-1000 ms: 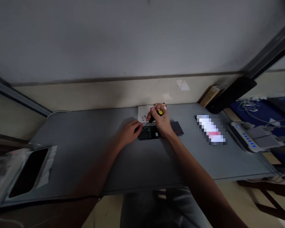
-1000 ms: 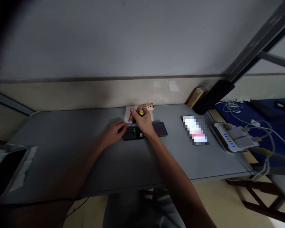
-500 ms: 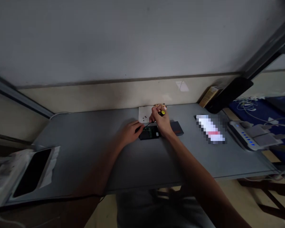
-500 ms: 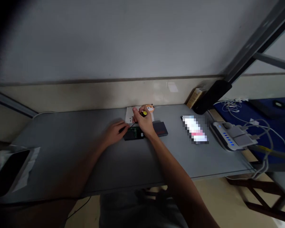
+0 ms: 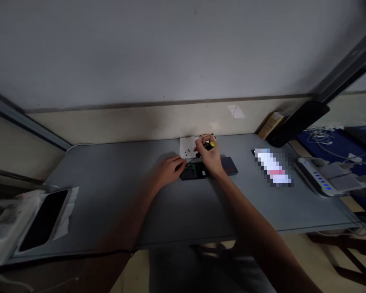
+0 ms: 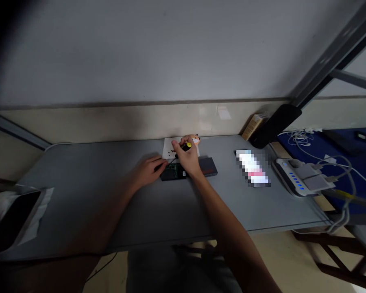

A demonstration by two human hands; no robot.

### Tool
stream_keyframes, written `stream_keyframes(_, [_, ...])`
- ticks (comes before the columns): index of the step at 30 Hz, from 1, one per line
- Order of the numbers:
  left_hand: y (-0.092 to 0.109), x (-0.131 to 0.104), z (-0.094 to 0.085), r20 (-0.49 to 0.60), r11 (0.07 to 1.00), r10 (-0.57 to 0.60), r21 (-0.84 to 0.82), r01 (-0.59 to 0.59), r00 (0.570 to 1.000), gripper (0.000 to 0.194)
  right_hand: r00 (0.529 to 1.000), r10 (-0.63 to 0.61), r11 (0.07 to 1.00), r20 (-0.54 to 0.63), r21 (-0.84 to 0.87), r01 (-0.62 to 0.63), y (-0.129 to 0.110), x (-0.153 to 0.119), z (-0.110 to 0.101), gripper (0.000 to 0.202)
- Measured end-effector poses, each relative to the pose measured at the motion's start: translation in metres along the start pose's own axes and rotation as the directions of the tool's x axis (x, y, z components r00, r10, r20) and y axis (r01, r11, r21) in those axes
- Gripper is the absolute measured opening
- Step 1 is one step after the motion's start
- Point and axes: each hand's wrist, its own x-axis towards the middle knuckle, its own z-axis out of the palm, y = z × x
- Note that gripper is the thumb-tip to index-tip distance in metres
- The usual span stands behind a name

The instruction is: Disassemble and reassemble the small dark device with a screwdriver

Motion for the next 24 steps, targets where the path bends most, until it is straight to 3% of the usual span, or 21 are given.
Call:
stream_keyframes(5, [0.004, 0.0, -0.004, 0.031, 1.0, -0.015, 0.014, 0.014, 0.999, 0.031, 0.984, -0.154, 0.98, 0.088, -0.113, 0.163, -0.019, -0.002, -0.003, 0.042])
stream_keyframes(7, [0.006, -0.001, -0.008, 0.044, 0.999, -0.036, -0.033, 0.038, 0.998, 0.032, 0.963, -0.224, 0.949, 0.147, -0.192, 0.25, -0.038, -0.003, -0.014, 0.03])
stream_keyframes(9, [0.006, -0.003, -0.012, 0.072, 0.992, -0.068, -0.104, 0.075, 0.995, 0.026, 0.925, -0.276, 0.855, 0.261, -0.373, 0.36, -0.058, -0.004, -0.033, 0.019])
stream_keyframes(11, [0.006, -0.006, -0.017, 0.125, 0.977, -0.109, -0.171, 0.13, 0.986, 0.038, 0.896, -0.194, 0.726, 0.4, -0.555, 0.406, -0.075, -0.008, -0.058, 0.015])
stream_keyframes(13, [0.005, -0.009, -0.021, 0.205, 0.957, -0.138, -0.225, 0.184, 0.969, 0.063, 0.869, 0.019, 0.577, 0.495, -0.715, 0.395, -0.084, -0.013, -0.084, 0.031])
stream_keyframes(15, [0.004, -0.01, -0.024, 0.274, 0.938, -0.142, -0.27, 0.218, 0.951, 0.075, 0.818, 0.276, 0.429, 0.504, -0.827, 0.364, -0.086, -0.017, -0.107, 0.06])
stream_keyframes(17, [0.003, -0.01, -0.025, 0.303, 0.924, -0.145, -0.3, 0.239, 0.942, 0.078, 0.762, 0.45, 0.299, 0.466, -0.882, 0.364, -0.083, -0.02, -0.123, 0.067])
stream_keyframes(20, [0.003, -0.01, -0.024, 0.306, 0.907, -0.172, -0.323, 0.272, 0.937, 0.078, 0.737, 0.529, 0.246, 0.421, -0.907, 0.342, -0.082, -0.018, -0.137, 0.063])
stream_keyframes(24, [0.005, -0.009, -0.018, 0.286, 0.899, -0.131, -0.37, 0.235, 0.949, 0.076, 0.715, 0.588, 0.274, 0.379, -0.925, 0.264, -0.09, -0.006, -0.138, 0.057])
